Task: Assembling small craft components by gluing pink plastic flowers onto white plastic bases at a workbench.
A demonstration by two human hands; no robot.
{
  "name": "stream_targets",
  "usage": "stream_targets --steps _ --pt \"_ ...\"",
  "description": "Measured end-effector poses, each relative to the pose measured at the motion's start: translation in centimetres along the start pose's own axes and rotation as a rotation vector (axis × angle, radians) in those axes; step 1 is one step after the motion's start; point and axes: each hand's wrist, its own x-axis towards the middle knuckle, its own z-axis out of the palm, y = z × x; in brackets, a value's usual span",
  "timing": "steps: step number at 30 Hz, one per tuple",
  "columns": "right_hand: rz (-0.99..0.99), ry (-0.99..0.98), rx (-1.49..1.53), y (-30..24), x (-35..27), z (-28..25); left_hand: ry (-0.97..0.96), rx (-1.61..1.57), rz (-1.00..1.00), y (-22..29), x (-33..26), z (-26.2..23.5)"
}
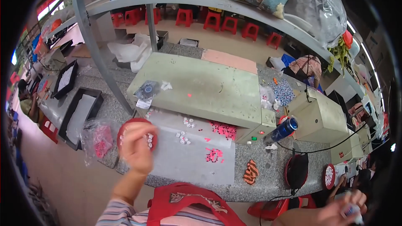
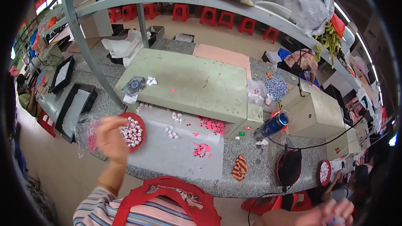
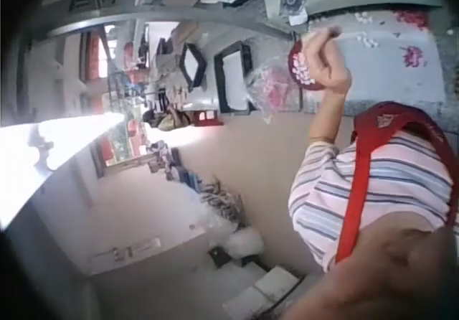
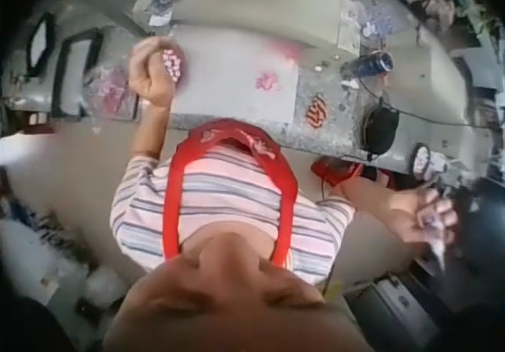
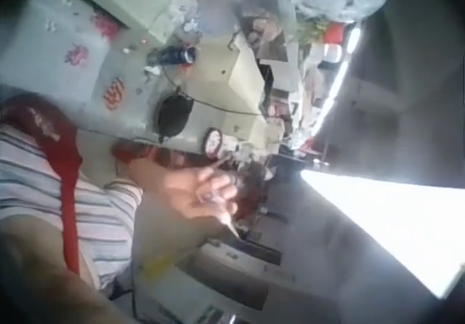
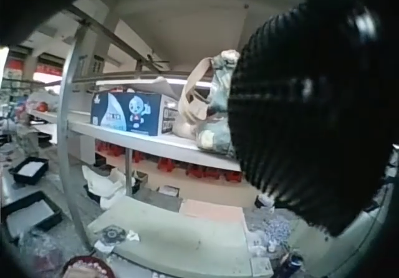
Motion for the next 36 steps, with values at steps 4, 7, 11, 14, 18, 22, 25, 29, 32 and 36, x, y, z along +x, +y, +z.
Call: stream_targets --steps 4,7,11,14,18,22,25,29,32,36 --pt "0.703 0.648 -0.364 11.2 -11.1 -1.7 -0.479 0.344 -0.731 -15.1 -16.9 4.4" --pt "1.203 0.444 -0.390 13.9 -20.8 -0.3 -0.650 0.478 -0.470 -18.9 -23.3 5.9" --pt "1.532 0.224 -0.376 15.4 -25.2 2.5 -0.764 0.604 -0.497 -23.4 -28.2 6.4" --pt "1.392 0.166 -0.329 17.3 -24.8 3.3 -0.875 0.657 -0.457 -24.3 -27.7 6.8" --pt "1.356 0.009 -0.316 20.0 -23.4 2.8 -0.384 -0.466 -1.427 -16.9 -20.5 8.3" --pt "1.153 0.081 -0.101 20.1 -15.5 8.7 -0.271 -1.184 -1.366 -5.5 -8.1 8.0" --pt "1.034 0.084 0.124 19.9 -11.6 11.9 -0.285 -1.309 -1.235 -1.3 -3.3 7.8" --pt "0.991 0.119 0.215 19.7 -9.3 13.6 -0.434 -1.239 -1.062 0.3 -1.7 8.1" --pt "1.018 0.113 0.211 18.9 -9.6 13.8 -0.335 -1.316 -1.181 0.9 -2.1 7.4" --pt "1.003 0.127 0.146 17.7 -10.7 12.7 -0.237 -1.403 -1.259 1.3 -3.2 7.1"
